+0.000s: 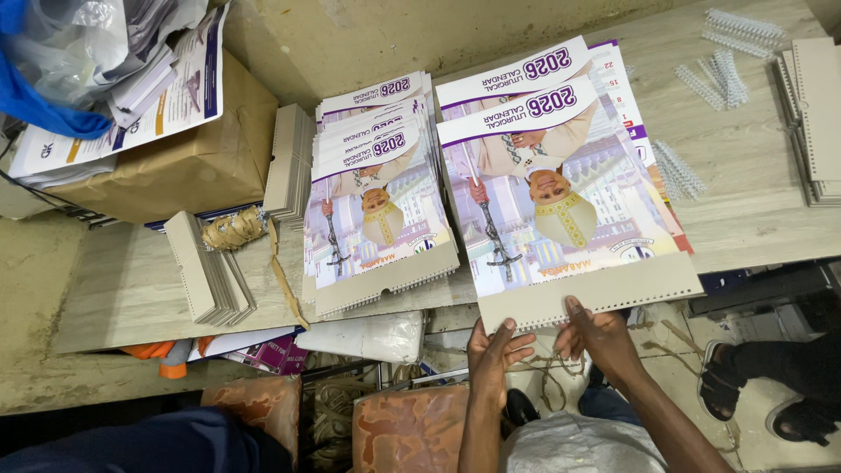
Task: The person assembles wall calendars by inserting plastic spiral coils into the punched holes of the calendar pages. They repeatedly pick up a coil, thread it through the holes, and then flip through the pages to check the binding before placing the finished calendar on a stack.
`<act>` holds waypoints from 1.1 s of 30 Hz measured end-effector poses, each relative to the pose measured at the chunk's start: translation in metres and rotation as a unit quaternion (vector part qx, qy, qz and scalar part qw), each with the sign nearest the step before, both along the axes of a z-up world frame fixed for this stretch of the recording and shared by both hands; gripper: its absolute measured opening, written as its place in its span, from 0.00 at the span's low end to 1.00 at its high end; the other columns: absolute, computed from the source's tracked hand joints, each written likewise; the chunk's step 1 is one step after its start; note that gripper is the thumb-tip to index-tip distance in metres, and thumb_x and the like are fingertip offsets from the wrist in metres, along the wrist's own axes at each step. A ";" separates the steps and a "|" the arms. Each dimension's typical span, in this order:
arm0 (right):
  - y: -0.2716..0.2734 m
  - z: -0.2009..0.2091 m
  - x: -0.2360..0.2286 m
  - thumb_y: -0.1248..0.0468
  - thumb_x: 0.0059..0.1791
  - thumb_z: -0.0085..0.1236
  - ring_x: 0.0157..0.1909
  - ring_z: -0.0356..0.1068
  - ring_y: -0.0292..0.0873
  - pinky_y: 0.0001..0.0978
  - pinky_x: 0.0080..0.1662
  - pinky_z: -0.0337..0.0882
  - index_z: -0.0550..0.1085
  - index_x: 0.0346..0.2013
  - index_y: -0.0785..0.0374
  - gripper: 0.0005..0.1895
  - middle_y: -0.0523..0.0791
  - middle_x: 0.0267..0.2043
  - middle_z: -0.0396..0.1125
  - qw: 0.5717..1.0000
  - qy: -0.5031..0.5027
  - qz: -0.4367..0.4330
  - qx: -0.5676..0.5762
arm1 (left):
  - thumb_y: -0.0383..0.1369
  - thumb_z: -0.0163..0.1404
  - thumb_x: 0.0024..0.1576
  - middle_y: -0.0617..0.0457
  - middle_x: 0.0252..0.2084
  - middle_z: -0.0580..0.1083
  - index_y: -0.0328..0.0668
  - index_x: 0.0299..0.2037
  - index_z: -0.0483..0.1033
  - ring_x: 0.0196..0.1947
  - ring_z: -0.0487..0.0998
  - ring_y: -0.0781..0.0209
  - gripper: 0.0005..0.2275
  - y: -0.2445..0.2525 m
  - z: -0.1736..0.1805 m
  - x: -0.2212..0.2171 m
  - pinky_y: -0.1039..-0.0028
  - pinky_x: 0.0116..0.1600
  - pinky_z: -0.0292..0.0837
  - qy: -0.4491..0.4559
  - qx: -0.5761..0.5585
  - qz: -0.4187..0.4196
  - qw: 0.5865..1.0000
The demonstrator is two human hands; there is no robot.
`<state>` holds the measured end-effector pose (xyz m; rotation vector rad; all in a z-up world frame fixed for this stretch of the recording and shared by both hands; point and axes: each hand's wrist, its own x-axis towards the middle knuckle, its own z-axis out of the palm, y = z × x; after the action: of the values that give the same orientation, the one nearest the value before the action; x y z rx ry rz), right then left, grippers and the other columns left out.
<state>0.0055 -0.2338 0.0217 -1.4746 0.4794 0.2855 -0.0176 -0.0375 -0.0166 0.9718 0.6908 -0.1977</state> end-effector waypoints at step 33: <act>-0.238 -0.072 0.408 0.24 0.49 0.62 0.62 0.66 0.67 0.59 0.51 0.71 0.77 0.59 0.69 0.50 0.63 0.62 0.71 0.733 -0.141 0.090 -0.660 | 0.33 0.68 0.54 0.26 0.24 0.80 0.31 0.34 0.69 0.15 0.77 0.44 0.18 -0.058 -0.022 0.016 0.67 0.22 0.72 0.072 0.045 0.303 0.949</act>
<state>0.4134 -0.4719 -0.0500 -2.9268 0.2476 -0.2304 -0.0012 -0.0955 -0.0386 0.7945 1.1073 0.3101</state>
